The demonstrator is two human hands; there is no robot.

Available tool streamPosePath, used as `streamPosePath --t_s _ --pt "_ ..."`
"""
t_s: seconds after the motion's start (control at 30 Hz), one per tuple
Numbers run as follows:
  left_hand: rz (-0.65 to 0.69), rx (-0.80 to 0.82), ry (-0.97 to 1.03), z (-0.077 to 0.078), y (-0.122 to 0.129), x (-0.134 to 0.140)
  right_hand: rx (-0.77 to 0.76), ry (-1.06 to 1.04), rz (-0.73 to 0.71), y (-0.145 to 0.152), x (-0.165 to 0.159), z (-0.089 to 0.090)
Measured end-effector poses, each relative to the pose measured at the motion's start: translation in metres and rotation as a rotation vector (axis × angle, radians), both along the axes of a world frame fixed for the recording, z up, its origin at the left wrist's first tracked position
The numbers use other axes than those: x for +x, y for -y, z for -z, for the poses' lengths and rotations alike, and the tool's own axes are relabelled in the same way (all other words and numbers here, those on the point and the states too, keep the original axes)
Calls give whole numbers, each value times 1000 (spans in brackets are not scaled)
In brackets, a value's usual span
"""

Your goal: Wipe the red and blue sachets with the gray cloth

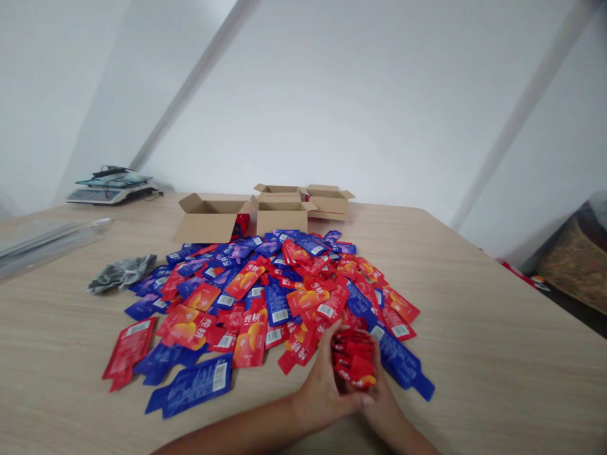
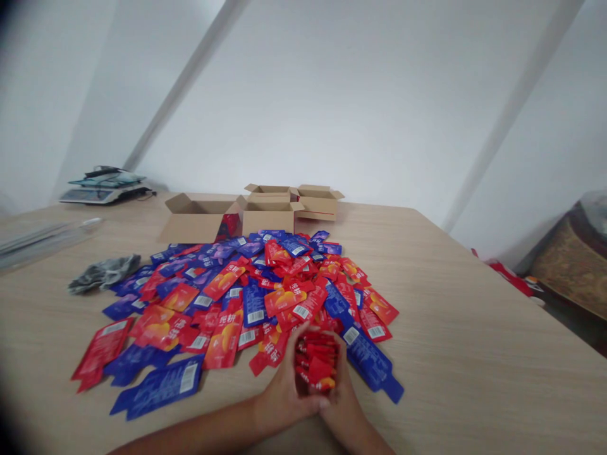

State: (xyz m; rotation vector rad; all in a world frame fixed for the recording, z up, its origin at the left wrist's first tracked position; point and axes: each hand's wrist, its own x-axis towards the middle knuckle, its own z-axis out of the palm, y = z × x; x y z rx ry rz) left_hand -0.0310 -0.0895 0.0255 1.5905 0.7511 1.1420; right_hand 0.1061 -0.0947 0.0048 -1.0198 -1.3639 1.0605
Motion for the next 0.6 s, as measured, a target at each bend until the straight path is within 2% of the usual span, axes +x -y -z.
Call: streamPosePath --t_s 0.17,0.3,0.43,0.6 --pt "-35 -77 -61 7 -8 0 22 78 -10 -9 2 1" --pt "-84 -137 -93 11 -11 2 16 102 -9 -14 1 -5" --pt "-102 -128 -79 8 -9 4 38 102 -21 -11 0 -10" --pt "-73 -94 -36 5 -9 6 36 103 11 -9 2 -3"
